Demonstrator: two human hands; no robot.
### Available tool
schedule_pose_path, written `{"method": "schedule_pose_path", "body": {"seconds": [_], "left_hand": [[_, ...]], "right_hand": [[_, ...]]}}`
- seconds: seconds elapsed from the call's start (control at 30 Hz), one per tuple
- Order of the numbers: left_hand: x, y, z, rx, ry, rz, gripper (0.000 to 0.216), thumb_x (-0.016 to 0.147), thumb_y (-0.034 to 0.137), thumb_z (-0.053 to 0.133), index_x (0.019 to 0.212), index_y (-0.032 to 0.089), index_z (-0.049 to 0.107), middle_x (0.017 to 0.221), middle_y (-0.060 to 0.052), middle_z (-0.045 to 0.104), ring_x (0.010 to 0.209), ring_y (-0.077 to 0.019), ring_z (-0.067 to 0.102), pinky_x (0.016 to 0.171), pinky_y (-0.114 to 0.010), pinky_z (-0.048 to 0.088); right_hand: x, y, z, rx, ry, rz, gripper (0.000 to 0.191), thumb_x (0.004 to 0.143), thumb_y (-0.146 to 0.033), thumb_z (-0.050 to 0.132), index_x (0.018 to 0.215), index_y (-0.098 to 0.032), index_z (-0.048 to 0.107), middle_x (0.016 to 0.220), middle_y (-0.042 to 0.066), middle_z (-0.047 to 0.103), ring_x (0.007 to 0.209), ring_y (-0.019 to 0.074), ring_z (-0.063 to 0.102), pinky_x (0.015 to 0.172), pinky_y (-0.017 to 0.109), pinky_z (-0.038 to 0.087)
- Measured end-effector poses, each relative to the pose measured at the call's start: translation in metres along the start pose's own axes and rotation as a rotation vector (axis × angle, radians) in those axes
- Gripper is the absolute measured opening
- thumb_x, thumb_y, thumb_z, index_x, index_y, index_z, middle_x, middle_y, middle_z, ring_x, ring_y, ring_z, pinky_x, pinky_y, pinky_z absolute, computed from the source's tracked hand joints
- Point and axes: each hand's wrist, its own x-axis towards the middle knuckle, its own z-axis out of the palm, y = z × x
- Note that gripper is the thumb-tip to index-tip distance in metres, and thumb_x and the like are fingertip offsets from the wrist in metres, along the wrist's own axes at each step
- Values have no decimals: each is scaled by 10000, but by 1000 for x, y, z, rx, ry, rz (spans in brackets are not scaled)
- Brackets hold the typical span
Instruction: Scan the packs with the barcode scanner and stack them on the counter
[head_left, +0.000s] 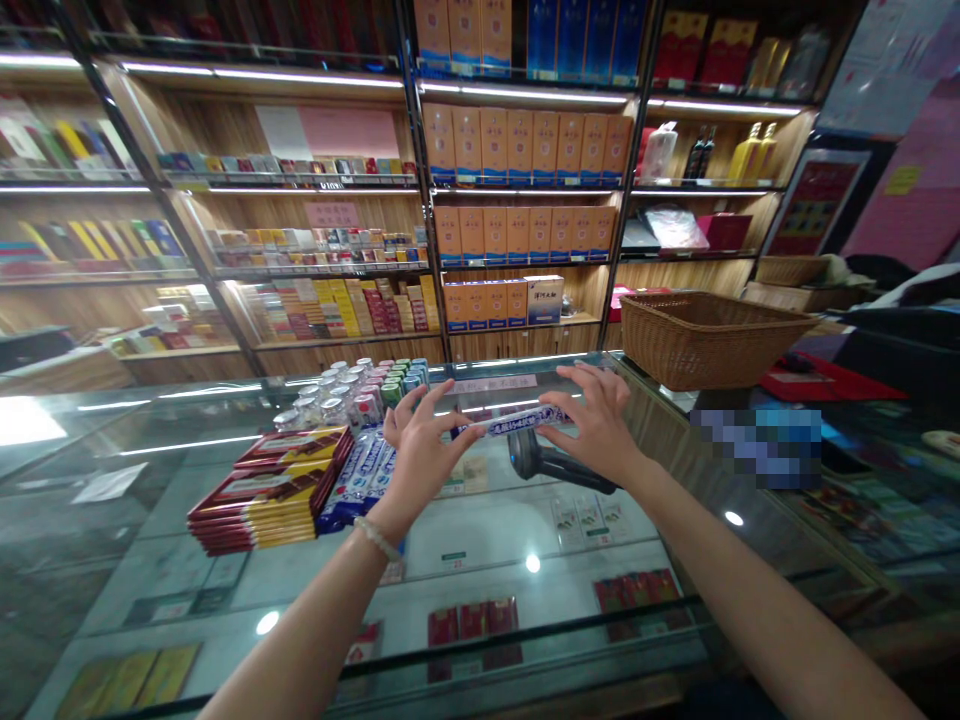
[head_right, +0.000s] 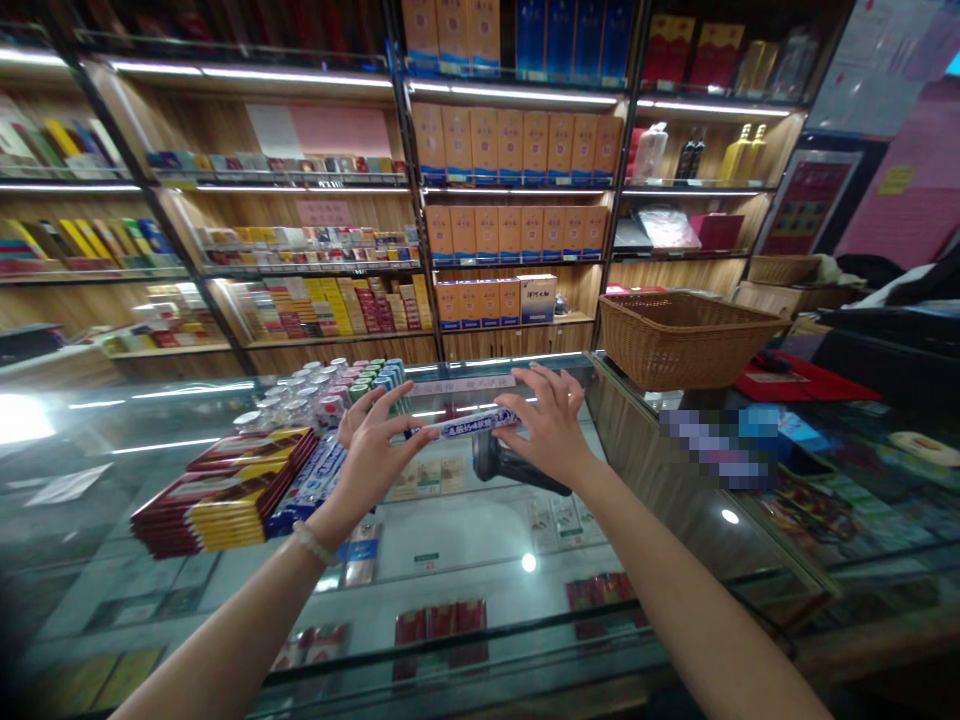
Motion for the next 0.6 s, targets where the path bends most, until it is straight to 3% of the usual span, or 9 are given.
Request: {"method": "schedule_pose_path", "body": {"seconds": [0.23, 0.6], "left_hand": [[2, -5, 4, -14, -56, 4, 260, 915, 502, 683, 830, 291, 810, 1542, -21, 559, 1495, -343, 351, 1255, -647, 209], [-1, -4, 7, 59, -20, 57, 273, 929, 510, 656, 845, 302, 814, 1519, -24, 580, 1469, -363, 361, 1231, -687, 200]], "right_hand": [[-2, 2, 2, -18, 14, -83, 263, 897, -492, 723, 1089, -313, 732, 1454, 75, 546, 1415, 305, 389, 1208, 523, 142], [-1, -1, 1, -31, 38, -115, 168, 894, -416, 714, 1002, -289, 732, 1425, 65, 575, 1407, 284, 398, 1238, 496, 116]]}}
